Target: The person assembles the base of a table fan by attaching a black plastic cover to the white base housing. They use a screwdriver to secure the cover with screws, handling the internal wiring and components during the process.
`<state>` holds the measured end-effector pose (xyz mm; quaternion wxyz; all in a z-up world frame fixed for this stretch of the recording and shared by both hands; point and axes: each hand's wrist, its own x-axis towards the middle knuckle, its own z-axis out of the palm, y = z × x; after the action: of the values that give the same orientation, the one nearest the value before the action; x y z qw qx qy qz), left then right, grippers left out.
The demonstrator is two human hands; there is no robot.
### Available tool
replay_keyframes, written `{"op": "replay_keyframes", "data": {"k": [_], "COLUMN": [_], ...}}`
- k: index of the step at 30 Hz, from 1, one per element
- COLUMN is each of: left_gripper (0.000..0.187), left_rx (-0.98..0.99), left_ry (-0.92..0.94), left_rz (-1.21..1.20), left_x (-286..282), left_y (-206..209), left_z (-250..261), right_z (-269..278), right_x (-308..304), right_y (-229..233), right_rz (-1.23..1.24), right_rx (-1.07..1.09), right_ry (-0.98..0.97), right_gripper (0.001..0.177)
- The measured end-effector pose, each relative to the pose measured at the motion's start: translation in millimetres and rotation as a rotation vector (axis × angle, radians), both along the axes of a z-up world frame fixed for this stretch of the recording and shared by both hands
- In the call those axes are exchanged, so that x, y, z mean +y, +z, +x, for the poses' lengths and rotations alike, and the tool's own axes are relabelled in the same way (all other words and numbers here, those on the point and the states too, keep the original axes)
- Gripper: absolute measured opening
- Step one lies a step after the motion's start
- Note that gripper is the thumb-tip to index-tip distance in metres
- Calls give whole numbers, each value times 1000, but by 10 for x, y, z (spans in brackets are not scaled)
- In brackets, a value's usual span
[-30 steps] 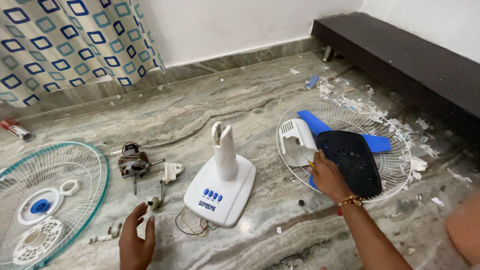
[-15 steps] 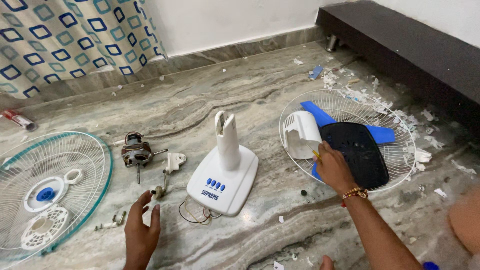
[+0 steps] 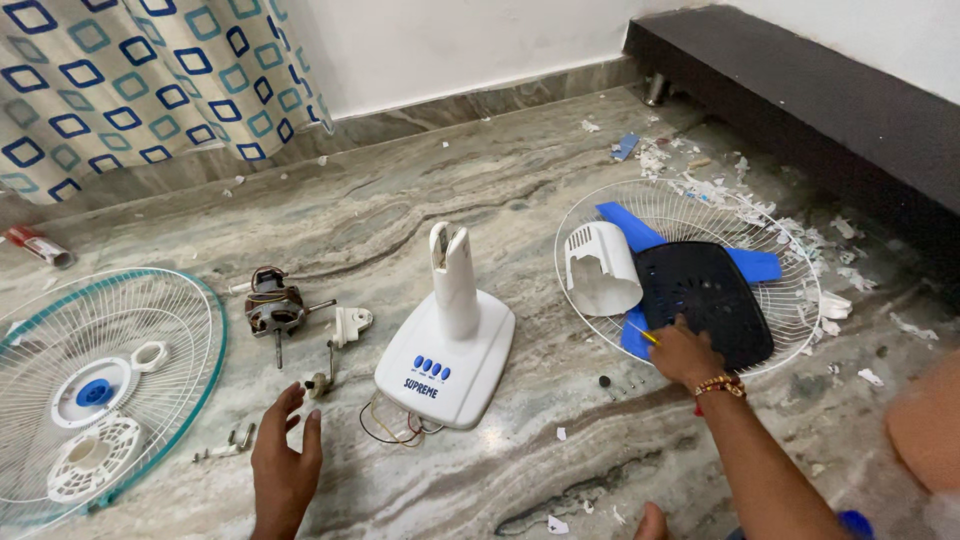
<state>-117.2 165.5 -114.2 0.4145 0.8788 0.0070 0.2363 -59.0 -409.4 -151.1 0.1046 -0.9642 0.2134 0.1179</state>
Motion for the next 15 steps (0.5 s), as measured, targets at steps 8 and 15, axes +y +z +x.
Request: {"op": "replay_keyframes", "data": {"k": [8,15], "left_gripper": [44,42], "left_rx": [46,29], "left_ry": [11,8], "left_rz": [-19,-61], "left_x": [-6,-16], "left_y": [43,49], "left_z": [-12,-19], "right_z": [79,-34], "right_x": [-264,-199], "right_y": [-339,76], "right_rz": [-136,-229], "right_rx": [-110,-549], "right_ry": [82,56], "right_gripper": [46,41]}}
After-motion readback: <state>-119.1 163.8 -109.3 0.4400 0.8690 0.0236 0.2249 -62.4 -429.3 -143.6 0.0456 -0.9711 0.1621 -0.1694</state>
